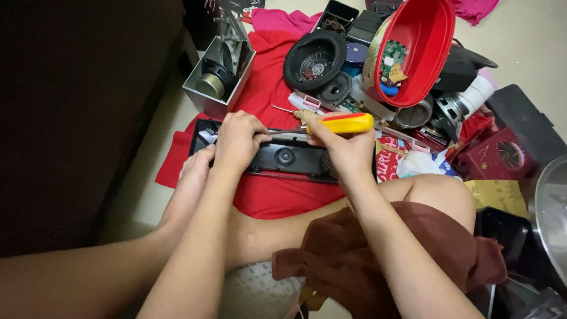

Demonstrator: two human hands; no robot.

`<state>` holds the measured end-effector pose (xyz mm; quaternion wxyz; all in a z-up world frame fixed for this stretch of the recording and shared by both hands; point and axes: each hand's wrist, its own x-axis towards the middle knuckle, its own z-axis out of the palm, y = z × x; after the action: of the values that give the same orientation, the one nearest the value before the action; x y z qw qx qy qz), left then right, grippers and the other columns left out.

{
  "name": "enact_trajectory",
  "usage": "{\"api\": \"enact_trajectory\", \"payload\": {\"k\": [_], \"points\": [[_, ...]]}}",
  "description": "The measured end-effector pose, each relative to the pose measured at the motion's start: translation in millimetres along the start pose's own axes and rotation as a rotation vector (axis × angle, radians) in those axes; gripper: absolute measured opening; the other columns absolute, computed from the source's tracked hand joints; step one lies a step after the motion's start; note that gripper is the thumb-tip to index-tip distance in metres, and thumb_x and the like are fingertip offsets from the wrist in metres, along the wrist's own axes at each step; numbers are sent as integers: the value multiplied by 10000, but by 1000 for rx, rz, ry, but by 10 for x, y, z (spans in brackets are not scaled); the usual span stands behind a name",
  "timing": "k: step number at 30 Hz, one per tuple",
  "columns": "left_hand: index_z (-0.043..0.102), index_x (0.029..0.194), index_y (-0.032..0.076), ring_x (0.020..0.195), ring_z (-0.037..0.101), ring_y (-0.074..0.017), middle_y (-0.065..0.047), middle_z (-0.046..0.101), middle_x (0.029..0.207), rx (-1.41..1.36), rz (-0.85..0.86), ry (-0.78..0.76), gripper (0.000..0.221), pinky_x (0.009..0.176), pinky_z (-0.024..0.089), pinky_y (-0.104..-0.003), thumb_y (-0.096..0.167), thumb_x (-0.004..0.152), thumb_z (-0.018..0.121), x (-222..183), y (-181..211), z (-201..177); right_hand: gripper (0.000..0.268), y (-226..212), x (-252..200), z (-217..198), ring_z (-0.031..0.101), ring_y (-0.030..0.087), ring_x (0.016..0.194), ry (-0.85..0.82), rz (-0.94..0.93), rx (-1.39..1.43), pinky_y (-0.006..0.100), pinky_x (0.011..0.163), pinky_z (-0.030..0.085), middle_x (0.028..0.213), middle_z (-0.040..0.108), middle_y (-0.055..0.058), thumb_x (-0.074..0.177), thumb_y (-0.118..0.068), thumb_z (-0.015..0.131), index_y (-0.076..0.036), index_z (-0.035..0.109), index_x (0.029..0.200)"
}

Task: Cleaning the housing and mesh of a portable speaker using a screwdriver and a toothbrush.

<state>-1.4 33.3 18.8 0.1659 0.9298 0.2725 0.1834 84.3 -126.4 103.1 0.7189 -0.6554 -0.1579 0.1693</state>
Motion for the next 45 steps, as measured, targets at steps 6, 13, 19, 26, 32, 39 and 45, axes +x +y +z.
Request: {"api": "enact_trajectory", "payload": {"k": [6,13,19,26,32,39,45], "points": [[664,687,202,847,552,-141,47,625,692,74,107,100,114,799,423,-276,210,629,762,-34,33,26,169,28,-156,-231,640,221,505,87,50,156,311,525,597,686,603,160,696,1,710,55,576,783],[675,803,171,818,538,-193,8,589,766,201,47,61,157,753,444,-321,245,681,741,25,-109,65,260,311,-234,-637,645,271,516,210,150,207,355,535,594,748,576,153,681,-26,743,58,560,845],[657,729,199,770,563,-172,30,576,724,320,210,-44,30,735,434,-296,216,736,680,159,-78,-34,329,378,-206,-724,639,262,491,236,221,342,329,536,583,794,554,172,701,-20,721,93,501,918],[632,611,119,643,593,-251,-54,594,630,571,482,-75,71,669,421,-368,187,596,616,295,-42,41,336,453,-190,-762,643,282,511,228,256,378,343,550,584,817,543,178,714,-18,709,92,503,955],[674,710,114,685,611,-287,-87,645,692,759,396,-175,149,740,329,-426,154,581,611,259,169,266,355,419,-199,-790,650,284,542,194,280,392,345,572,579,842,531,186,726,-43,704,103,507,983],[667,718,108,701,623,-280,-72,641,716,685,315,-195,138,751,351,-419,164,604,612,227,132,139,395,439,-196,-818,654,279,568,170,326,388,340,609,569,865,516,179,737,-62,701,96,488,1031],[655,671,52,687,625,-365,-142,637,699,400,332,-263,122,647,470,-438,150,645,586,312,-30,-155,381,450,-205,-801,653,292,560,185,308,409,345,602,571,870,520,187,733,-36,695,105,489,1021]]}}
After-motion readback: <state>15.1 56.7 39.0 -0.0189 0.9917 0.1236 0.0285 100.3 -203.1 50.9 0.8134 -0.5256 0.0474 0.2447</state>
